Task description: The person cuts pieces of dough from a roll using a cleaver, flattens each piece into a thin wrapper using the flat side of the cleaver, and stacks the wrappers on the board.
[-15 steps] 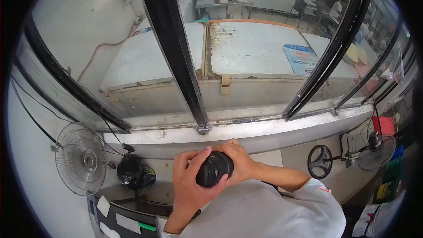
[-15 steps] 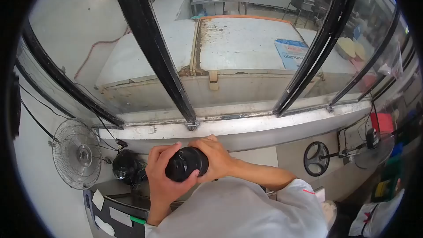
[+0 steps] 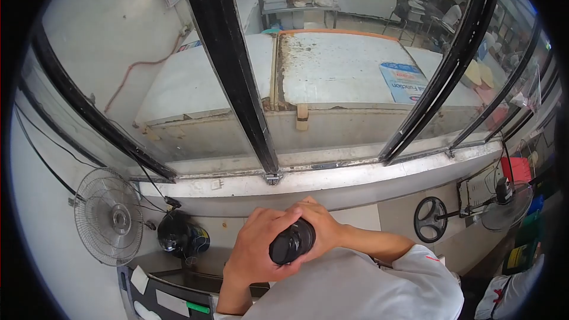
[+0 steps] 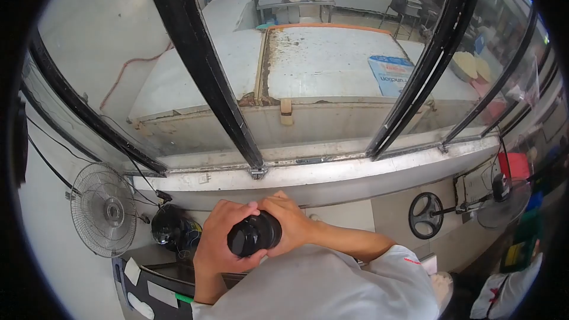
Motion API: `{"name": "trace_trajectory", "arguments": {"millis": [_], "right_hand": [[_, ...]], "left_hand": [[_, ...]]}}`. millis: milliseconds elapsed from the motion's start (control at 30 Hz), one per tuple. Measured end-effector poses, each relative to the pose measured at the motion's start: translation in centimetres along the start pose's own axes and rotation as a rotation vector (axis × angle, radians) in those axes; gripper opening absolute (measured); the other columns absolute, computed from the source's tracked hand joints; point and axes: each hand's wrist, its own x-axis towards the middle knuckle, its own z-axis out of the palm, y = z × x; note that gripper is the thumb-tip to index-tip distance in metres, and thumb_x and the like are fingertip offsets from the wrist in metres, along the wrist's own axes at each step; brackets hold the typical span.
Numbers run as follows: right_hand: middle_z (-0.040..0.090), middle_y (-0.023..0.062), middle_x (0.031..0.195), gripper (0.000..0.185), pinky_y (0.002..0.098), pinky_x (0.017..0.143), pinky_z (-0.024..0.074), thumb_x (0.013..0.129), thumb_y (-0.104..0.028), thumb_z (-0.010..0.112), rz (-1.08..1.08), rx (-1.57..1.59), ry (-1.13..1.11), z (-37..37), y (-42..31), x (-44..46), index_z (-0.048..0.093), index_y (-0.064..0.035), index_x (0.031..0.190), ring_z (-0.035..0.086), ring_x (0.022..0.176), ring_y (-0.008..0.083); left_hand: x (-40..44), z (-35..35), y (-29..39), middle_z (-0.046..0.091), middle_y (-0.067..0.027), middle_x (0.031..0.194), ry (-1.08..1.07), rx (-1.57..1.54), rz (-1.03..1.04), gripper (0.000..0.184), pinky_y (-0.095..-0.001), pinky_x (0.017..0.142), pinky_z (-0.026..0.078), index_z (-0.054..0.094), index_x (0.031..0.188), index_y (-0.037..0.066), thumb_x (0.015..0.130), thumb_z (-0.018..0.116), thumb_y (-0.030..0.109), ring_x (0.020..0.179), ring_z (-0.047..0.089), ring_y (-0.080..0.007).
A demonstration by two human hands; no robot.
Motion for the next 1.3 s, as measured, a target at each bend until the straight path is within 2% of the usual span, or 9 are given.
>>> {"name": "trace_trajectory", "arguments": {"millis": [367, 467, 667, 767, 967, 1067, 1167, 1267, 1300], "right_hand": [[0.069, 0.0115, 0.109, 0.074, 0.0401, 0.087, 0.0397, 0.058, -0.031, 0.089, 0.124, -0.099, 0.101, 1.6, -0.4, -0.7, 0.057, -0.0047, 0.119, 0.066, 0.092, 0.0299], [0.068, 0.0111, 0.106, 0.073, 0.0395, 0.086, 0.0399, 0.057, -0.031, 0.088, 0.078, -0.085, 0.126, 1.8, 0.2, -0.7, 0.057, -0.0047, 0.119, 0.065, 0.091, 0.0301], [0.067, 0.0101, 0.102, 0.071, 0.0384, 0.083, 0.0406, 0.055, -0.028, 0.087, -0.049, 0.046, 0.006, 0.4, -0.6, 0.4, 0.058, -0.0051, 0.116, 0.066, 0.089, 0.0302], [0.067, 0.0103, 0.101, 0.071, 0.0387, 0.084, 0.0399, 0.055, -0.028, 0.087, -0.054, 0.074, 0.029, 0.7, -0.7, 0.3, 0.058, -0.0048, 0.115, 0.066, 0.088, 0.0302], [0.067, 0.0107, 0.101, 0.068, 0.0390, 0.084, 0.0375, 0.059, -0.026, 0.085, 0.093, -0.049, 0.178, 1.8, -0.8, -0.7, 0.058, -0.0038, 0.117, 0.066, 0.090, 0.0296], [0.067, 0.0119, 0.103, 0.067, 0.0388, 0.084, 0.0376, 0.062, -0.026, 0.085, 0.136, -0.111, 0.202, 1.9, -0.7, -0.5, 0.057, -0.0037, 0.119, 0.066, 0.093, 0.0304], [0.068, 0.0129, 0.104, 0.069, 0.0394, 0.086, 0.0383, 0.062, -0.026, 0.085, 0.176, -0.171, 0.154, 1.6, -0.8, -0.7, 0.057, -0.0038, 0.121, 0.066, 0.094, 0.0314], [0.068, 0.0128, 0.104, 0.071, 0.0402, 0.085, 0.0395, 0.060, -0.026, 0.086, 0.145, -0.085, 0.141, 1.7, -0.3, -0.9, 0.057, -0.0038, 0.120, 0.066, 0.094, 0.0318], [0.068, 0.0124, 0.103, 0.072, 0.0403, 0.085, 0.0398, 0.058, -0.026, 0.087, 0.128, -0.060, 0.133, 1.7, -0.2, -1.0, 0.057, -0.0040, 0.120, 0.066, 0.093, 0.0320]], "left_hand": [[-0.8, 3.2, 2.0, 0.064, -0.0161, 0.099, 0.296, 0.308, -0.282, 0.059, -0.0445, 0.079, 0.051, 0.062, 0.117, 0.003, 0.063, 0.084, 0.016, 0.089, 0.062, -0.0359], [-0.9, 2.9, 1.7, 0.066, -0.0160, 0.101, 0.269, 0.254, -0.271, 0.059, -0.0439, 0.080, 0.050, 0.064, 0.116, 0.003, 0.063, 0.085, 0.017, 0.089, 0.062, -0.0348], [0.1, -1.0, -0.6, 0.067, -0.0136, 0.108, -0.133, -0.096, 0.090, 0.054, -0.0409, 0.080, 0.051, 0.071, 0.112, 0.009, 0.062, 0.087, 0.020, 0.092, 0.062, -0.0335], [0.7, -1.6, -0.5, 0.066, -0.0128, 0.108, -0.186, -0.126, 0.092, 0.054, -0.0411, 0.078, 0.052, 0.072, 0.111, 0.009, 0.061, 0.088, 0.021, 0.091, 0.061, -0.0327], [0.3, 1.8, 1.8, 0.067, -0.0142, 0.102, 0.196, 0.231, -0.145, 0.056, -0.0425, 0.074, 0.052, 0.067, 0.115, 0.005, 0.063, 0.084, 0.018, 0.085, 0.063, -0.0336], [0.2, 3.1, 2.1, 0.061, -0.0140, 0.096, 0.293, 0.369, -0.279, 0.058, -0.0434, 0.072, 0.052, 0.066, 0.118, 0.005, 0.069, 0.085, 0.029, 0.086, 0.062, -0.0341], [-0.1, 3.5, 2.3, 0.060, -0.0148, 0.096, 0.269, 0.414, -0.400, 0.061, -0.0430, 0.071, 0.052, 0.065, 0.119, 0.004, 0.068, 0.086, 0.031, 0.086, 0.062, -0.0341], [-0.2, 3.1, 2.4, 0.062, -0.0161, 0.095, 0.203, 0.393, -0.424, 0.062, -0.0436, 0.073, 0.052, 0.064, 0.117, 0.002, 0.064, 0.086, 0.024, 0.086, 0.063, -0.0365], [-0.1, 2.8, 2.1, 0.062, -0.0155, 0.096, 0.166, 0.339, -0.336, 0.062, -0.0431, 0.074, 0.052, 0.065, 0.116, 0.003, 0.062, 0.087, 0.023, 0.086, 0.063, -0.0360]]}}
